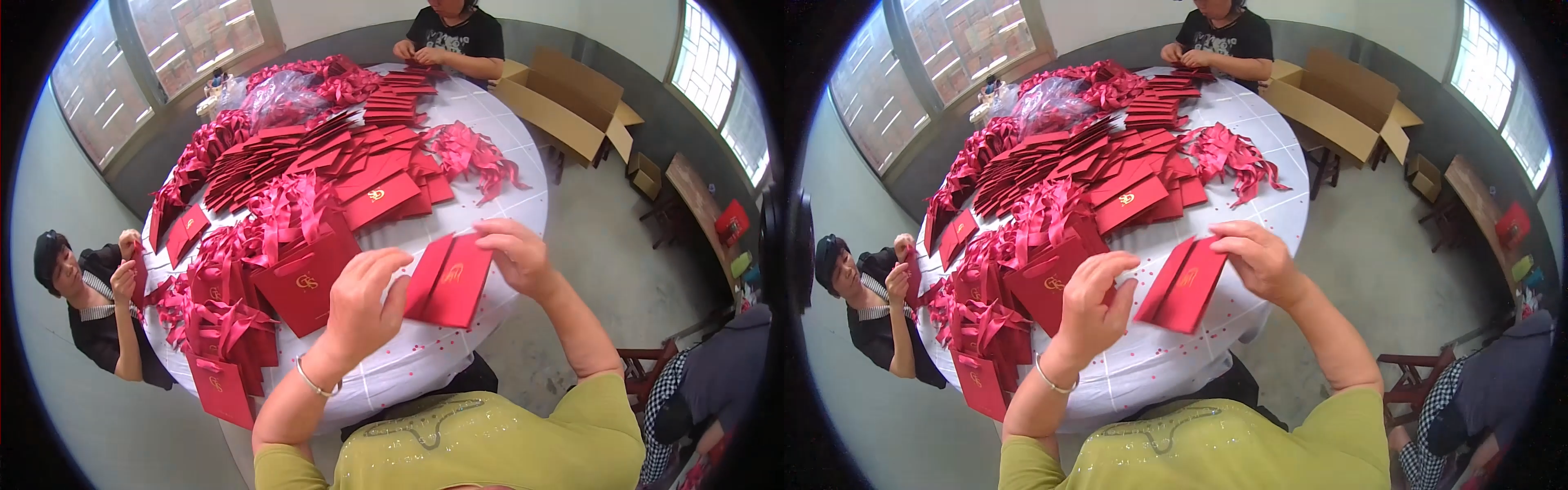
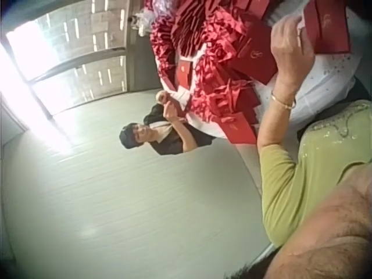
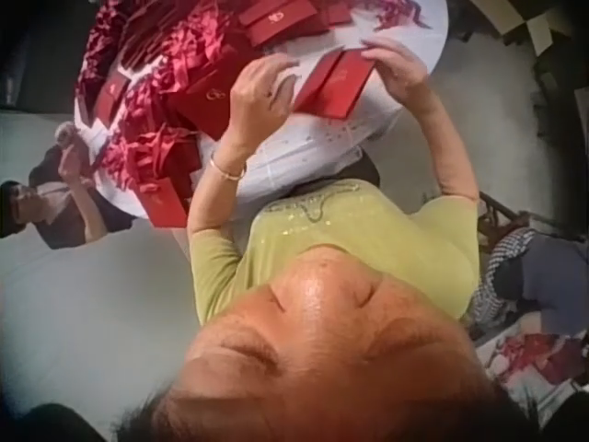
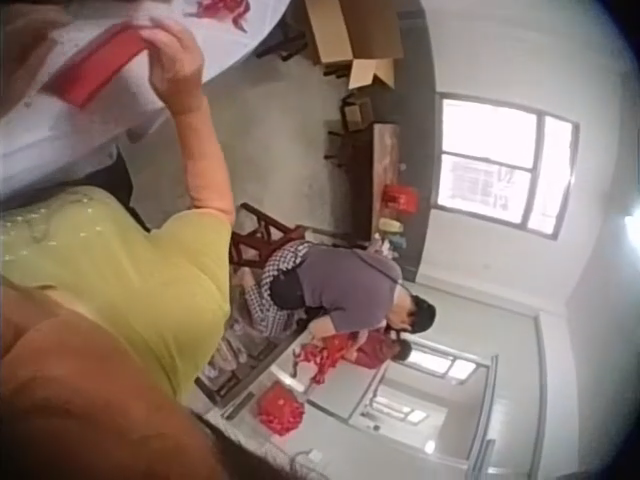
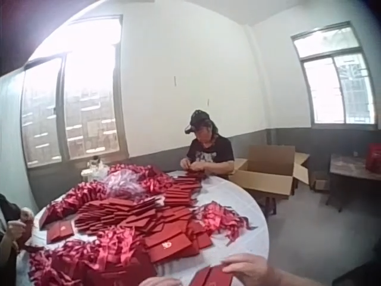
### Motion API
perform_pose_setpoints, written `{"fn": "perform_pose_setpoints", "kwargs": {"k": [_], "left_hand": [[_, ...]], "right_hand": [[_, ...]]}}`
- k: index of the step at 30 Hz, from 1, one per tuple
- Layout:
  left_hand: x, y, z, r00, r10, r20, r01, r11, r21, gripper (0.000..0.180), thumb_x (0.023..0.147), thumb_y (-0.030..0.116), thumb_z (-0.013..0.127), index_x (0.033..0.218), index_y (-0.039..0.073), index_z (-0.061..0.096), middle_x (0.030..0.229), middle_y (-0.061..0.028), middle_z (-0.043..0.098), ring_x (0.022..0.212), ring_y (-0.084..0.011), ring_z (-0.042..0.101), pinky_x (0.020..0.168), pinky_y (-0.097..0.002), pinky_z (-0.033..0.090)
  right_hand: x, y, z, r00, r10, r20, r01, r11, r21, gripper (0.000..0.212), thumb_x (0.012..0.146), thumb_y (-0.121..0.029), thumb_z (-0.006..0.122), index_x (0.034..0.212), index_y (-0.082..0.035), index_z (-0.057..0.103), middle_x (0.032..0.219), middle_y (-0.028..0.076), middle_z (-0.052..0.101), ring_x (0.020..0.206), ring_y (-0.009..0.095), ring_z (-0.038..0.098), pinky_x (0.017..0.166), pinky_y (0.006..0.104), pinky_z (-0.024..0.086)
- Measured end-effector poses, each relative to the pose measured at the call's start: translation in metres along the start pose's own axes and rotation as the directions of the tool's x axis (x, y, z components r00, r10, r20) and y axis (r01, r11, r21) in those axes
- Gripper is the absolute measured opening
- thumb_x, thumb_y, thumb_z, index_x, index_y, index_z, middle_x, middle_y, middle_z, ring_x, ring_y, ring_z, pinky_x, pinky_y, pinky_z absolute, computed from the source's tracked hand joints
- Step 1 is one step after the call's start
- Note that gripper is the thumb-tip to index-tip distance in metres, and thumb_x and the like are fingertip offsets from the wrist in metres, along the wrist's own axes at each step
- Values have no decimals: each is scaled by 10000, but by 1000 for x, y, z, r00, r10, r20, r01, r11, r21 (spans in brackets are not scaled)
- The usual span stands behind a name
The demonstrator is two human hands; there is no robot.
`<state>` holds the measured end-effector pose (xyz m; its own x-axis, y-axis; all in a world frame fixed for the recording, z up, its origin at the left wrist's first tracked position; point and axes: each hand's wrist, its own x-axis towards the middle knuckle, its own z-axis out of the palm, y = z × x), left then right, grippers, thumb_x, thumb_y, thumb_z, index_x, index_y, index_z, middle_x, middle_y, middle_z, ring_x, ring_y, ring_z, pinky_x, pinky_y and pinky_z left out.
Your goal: The person attaches ribbon handles to paper gift bags by hand.
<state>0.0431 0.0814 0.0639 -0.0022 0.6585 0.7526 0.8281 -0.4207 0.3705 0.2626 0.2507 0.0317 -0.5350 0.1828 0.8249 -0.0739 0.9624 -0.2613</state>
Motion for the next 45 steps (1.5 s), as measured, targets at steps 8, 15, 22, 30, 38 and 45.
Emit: {"fn": "perform_pose_setpoints", "kwargs": {"k": [8, 15, 22, 30, 38, 45], "left_hand": [[-7, 10, 12, 885, 5, 465, 86, 981, -174, 576, 748, 31, 752, 1298, 66, 584, 1502, -204, 426, 1411, -395, 383, 1148, -469, 345], [-57, -50, 50, 979, -36, 200, 33, 999, 20, 363, 753, 122, 780, 1052, 27, 597, 1356, -271, 523, 1326, -450, 451, 1109, -519, 367], [-72, -30, 65, 902, -175, 395, 67, 960, 272, 383, 805, 201, 734, 1082, -23, 593, 1268, -237, 552, 1294, -419, 473, 1127, -547, 319], [-70, -31, 62, 927, -123, 354, 29, 965, 259, 305, 799, 197, 722, 974, -26, 609, 1107, -231, 571, 1197, -422, 515, 1100, -541, 342], [-65, -34, 42, 922, -135, 363, 68, 979, 191, 319, 713, 270, 807, 811, 14, 643, 865, -179, 587, 949, -370, 576, 936, -483, 444], [-66, -41, 40, 935, -142, 326, 102, 985, 139, 343, 694, 294, 843, 749, 46, 613, 792, -122, 590, 823, -320, 597, 755, -419, 468]], "right_hand": [[-20, -11, 79, 786, 299, 542, -618, 383, 686, 322, 936, 12, 558, 1254, -24, 595, 1293, 81, 588, 1197, 155, 543, 1023, 340, 451], [7, 27, 135, 581, 672, 459, -771, 273, 576, 386, 881, -102, 726, 1212, -25, 542, 1148, 91, 626, 1060, 178, 615, 947, 309, 496], [66, 52, 144, 336, 865, 373, -895, 170, 413, 553, 806, -367, 823, 1182, -18, 617, 1002, 69, 669, 900, 168, 628, 738, 325, 506], [91, 116, 170, 69, 916, 395, -927, -87, 365, 246, 758, -279, 857, 806, -142, 658, 658, -32, 576, 479, 83, 444, 390, 255, 284], [75, 150, 119, 182, 950, 254, -753, -31, 657, 200, 737, -95, 781, 918, -82, 696, 847, 66, 711, 694, 218, 693, 674, 419, 594], [39, 168, 6, 325, 845, 425, -851, 65, 522, 352, 753, -43, 730, 1085, 31, 643, 968, 144, 709, 843, 260, 724, 752, 446, 615]]}}
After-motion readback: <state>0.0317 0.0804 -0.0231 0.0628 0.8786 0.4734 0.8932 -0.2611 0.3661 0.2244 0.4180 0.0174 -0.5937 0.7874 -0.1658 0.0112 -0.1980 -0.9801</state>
